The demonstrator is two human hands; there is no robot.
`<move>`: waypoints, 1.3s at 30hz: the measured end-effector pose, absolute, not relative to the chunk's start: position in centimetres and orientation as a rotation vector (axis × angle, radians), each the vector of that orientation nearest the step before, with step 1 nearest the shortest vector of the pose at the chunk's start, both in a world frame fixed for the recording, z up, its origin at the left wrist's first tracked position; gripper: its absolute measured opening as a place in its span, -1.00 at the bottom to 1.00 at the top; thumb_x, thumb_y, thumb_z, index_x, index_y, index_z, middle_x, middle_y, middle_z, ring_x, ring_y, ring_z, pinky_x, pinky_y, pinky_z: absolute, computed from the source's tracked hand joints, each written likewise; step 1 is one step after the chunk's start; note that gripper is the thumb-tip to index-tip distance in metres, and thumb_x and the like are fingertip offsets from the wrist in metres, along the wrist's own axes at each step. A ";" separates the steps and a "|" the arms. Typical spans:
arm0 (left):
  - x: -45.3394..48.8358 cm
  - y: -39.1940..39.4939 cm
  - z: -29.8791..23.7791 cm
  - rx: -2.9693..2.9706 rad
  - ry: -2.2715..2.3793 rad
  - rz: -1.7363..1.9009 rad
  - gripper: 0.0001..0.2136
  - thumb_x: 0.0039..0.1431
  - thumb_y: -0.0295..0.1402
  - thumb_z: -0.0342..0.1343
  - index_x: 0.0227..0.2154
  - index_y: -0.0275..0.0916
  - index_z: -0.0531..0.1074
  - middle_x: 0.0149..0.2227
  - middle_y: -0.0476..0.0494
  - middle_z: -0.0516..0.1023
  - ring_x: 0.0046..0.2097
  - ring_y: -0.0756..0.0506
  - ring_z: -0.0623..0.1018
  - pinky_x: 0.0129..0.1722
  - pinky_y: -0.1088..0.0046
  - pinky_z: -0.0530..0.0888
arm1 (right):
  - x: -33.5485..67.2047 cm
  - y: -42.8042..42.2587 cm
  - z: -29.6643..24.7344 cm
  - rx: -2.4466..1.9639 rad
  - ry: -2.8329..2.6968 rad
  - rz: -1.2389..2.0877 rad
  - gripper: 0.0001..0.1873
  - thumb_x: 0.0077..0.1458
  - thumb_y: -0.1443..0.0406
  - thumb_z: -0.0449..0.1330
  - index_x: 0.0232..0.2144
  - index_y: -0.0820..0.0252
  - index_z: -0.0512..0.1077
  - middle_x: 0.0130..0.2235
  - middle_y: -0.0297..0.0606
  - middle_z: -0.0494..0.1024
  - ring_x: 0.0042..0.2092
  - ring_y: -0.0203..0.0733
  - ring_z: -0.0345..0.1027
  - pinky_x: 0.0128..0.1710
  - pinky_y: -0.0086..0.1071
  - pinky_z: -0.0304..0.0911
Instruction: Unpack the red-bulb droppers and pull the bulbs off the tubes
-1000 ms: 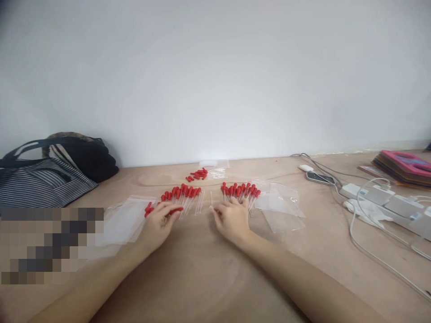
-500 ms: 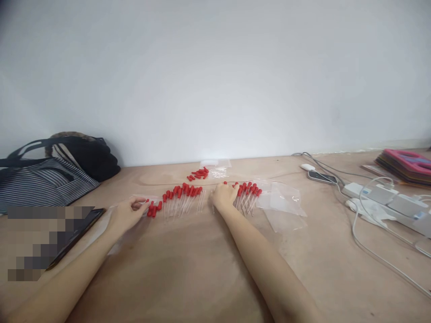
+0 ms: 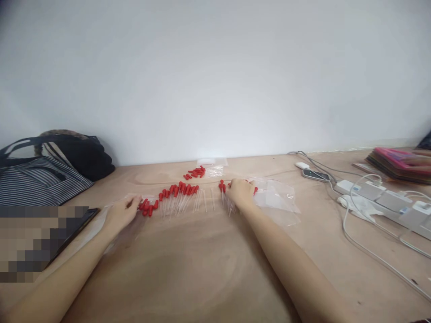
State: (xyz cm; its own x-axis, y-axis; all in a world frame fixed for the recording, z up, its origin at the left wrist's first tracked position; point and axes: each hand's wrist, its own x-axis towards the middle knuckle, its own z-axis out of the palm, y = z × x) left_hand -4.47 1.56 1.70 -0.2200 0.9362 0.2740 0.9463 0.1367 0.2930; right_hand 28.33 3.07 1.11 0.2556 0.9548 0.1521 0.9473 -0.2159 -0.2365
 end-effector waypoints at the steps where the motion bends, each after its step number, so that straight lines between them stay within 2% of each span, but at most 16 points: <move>1: -4.5 1.6 1.7 -1.937 -2.349 -0.625 -0.61 0.12 -0.21 -0.24 -0.43 -0.26 0.47 -0.35 -0.25 0.56 -0.24 -0.25 0.51 -0.40 0.41 0.33 | 28.8 2.9 1.1 -2.259 -1.762 0.043 -0.67 0.04 0.17 -0.05 -0.51 0.18 0.45 -0.43 -0.17 0.52 -0.33 -0.13 0.35 -0.16 -0.17 -0.11; 5: -4.8 1.7 1.6 -1.912 -2.348 -0.611 -0.62 0.12 -0.20 -0.23 -0.43 -0.26 0.46 -0.33 -0.26 0.56 -0.25 -0.24 0.51 -0.42 0.42 0.33 | 29.3 2.4 1.0 -2.261 -1.787 0.055 -0.62 0.01 0.07 -0.04 -0.55 0.17 0.44 -0.46 -0.22 0.51 -0.37 -0.16 0.34 -0.17 -0.18 -0.11; 9: -4.8 1.6 1.3 -1.892 -2.294 -0.644 -0.62 0.12 -0.20 -0.24 -0.40 -0.25 0.46 -0.36 -0.24 0.54 -0.27 -0.23 0.50 -0.41 0.40 0.33 | 27.8 2.0 0.8 -2.220 -1.881 -0.043 -0.54 0.01 0.00 -0.06 -0.50 0.19 0.45 -0.43 -0.17 0.51 -0.34 -0.12 0.33 -0.19 -0.18 -0.10; 15: -3.2 0.5 0.7 -1.945 -1.688 -0.906 -0.61 0.12 -0.16 -0.20 -0.44 -0.29 0.47 -0.37 -0.23 0.50 -0.26 -0.20 0.45 -0.22 0.33 0.33 | 25.5 2.4 0.4 -2.179 -1.948 -0.162 -0.55 0.07 0.08 -0.08 -0.46 0.26 0.47 -0.38 -0.03 0.52 -0.28 -0.03 0.33 -0.11 -0.12 -0.17; 21: -0.7 -1.1 0.5 -2.094 -1.377 -0.904 -0.74 0.11 -0.24 -0.05 -0.44 -0.24 0.49 -0.32 -0.18 0.50 -0.26 -0.15 0.43 -0.18 0.33 0.33 | 25.0 2.9 0.3 -2.159 -1.955 -0.155 -0.55 0.09 0.12 -0.09 -0.47 0.28 0.48 -0.40 -0.01 0.52 -0.32 -0.01 0.35 -0.13 -0.09 -0.16; 25: 0.9 -2.3 0.2 -2.284 -1.261 -0.944 -0.82 0.11 -0.29 -0.01 -0.41 -0.23 0.46 -0.33 -0.16 0.49 -0.22 -0.14 0.43 -0.15 0.31 0.34 | 25.4 1.8 1.1 -2.068 -2.034 -0.174 -0.60 0.08 0.16 -0.07 -0.50 0.27 0.48 -0.42 -0.04 0.52 -0.32 -0.08 0.34 -0.13 -0.16 -0.16; 29: 3.2 -3.9 -0.7 -2.524 -1.197 -1.014 -0.78 0.13 -0.32 -0.03 -0.18 -0.24 0.38 -0.24 -0.17 0.46 -0.17 -0.12 0.43 -0.14 0.32 0.37 | 26.7 -1.1 1.0 -1.670 -2.307 -0.194 -0.78 -0.03 0.25 0.05 -0.54 0.18 0.45 -0.45 -0.21 0.52 -0.31 -0.19 0.30 -0.15 -0.25 -0.15; 31: 4.5 -4.6 -1.2 -2.640 -1.168 -1.007 -0.69 0.14 -0.33 -0.02 -0.04 -0.22 0.27 -0.14 -0.18 0.42 -0.10 -0.12 0.41 -0.11 0.32 0.37 | 27.6 -2.8 0.3 -1.354 -2.418 -0.225 -0.79 -0.02 0.27 0.04 -0.55 0.18 0.43 -0.50 -0.26 0.50 -0.34 -0.23 0.27 -0.15 -0.24 -0.16; 33: 5.6 -5.2 -1.6 -2.727 -1.106 -1.017 -0.64 0.13 -0.33 -0.01 0.01 -0.20 0.21 -0.10 -0.18 0.40 -0.07 -0.12 0.40 -0.10 0.31 0.38 | 28.2 -4.2 -0.6 -1.146 -2.429 -0.271 -0.79 -0.01 0.29 0.05 -0.57 0.20 0.42 -0.53 -0.28 0.48 -0.38 -0.27 0.25 -0.14 -0.23 -0.16; 37: 6.9 -5.5 -2.0 -2.849 -0.993 -1.040 -0.82 0.16 -0.35 -0.04 -0.20 -0.22 0.37 -0.28 -0.13 0.47 -0.23 -0.07 0.46 -0.24 0.39 0.42 | 28.3 -5.5 -1.8 -0.929 -2.380 -0.330 -0.83 -0.01 0.33 0.06 -0.57 0.20 0.39 -0.56 -0.34 0.45 -0.36 -0.30 0.23 -0.08 -0.22 -0.19; 39: 7.1 -5.4 -1.9 -2.868 -1.007 -1.037 -0.84 0.18 -0.37 -0.07 -0.32 -0.23 0.42 -0.39 -0.09 0.48 -0.33 -0.04 0.47 -0.33 0.42 0.42 | 27.9 -5.6 -2.0 -0.903 -2.362 -0.330 -0.86 0.00 0.34 0.07 -0.54 0.18 0.39 -0.57 -0.37 0.44 -0.35 -0.30 0.22 -0.07 -0.21 -0.20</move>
State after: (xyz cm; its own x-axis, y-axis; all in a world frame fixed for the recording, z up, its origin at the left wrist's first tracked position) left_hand 7.09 -5.44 -1.94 0.5951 0.5820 0.5542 0.5368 -0.8011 0.2648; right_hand 27.90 -5.63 -2.01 -0.6008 0.5283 0.6000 0.6725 0.7398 0.0220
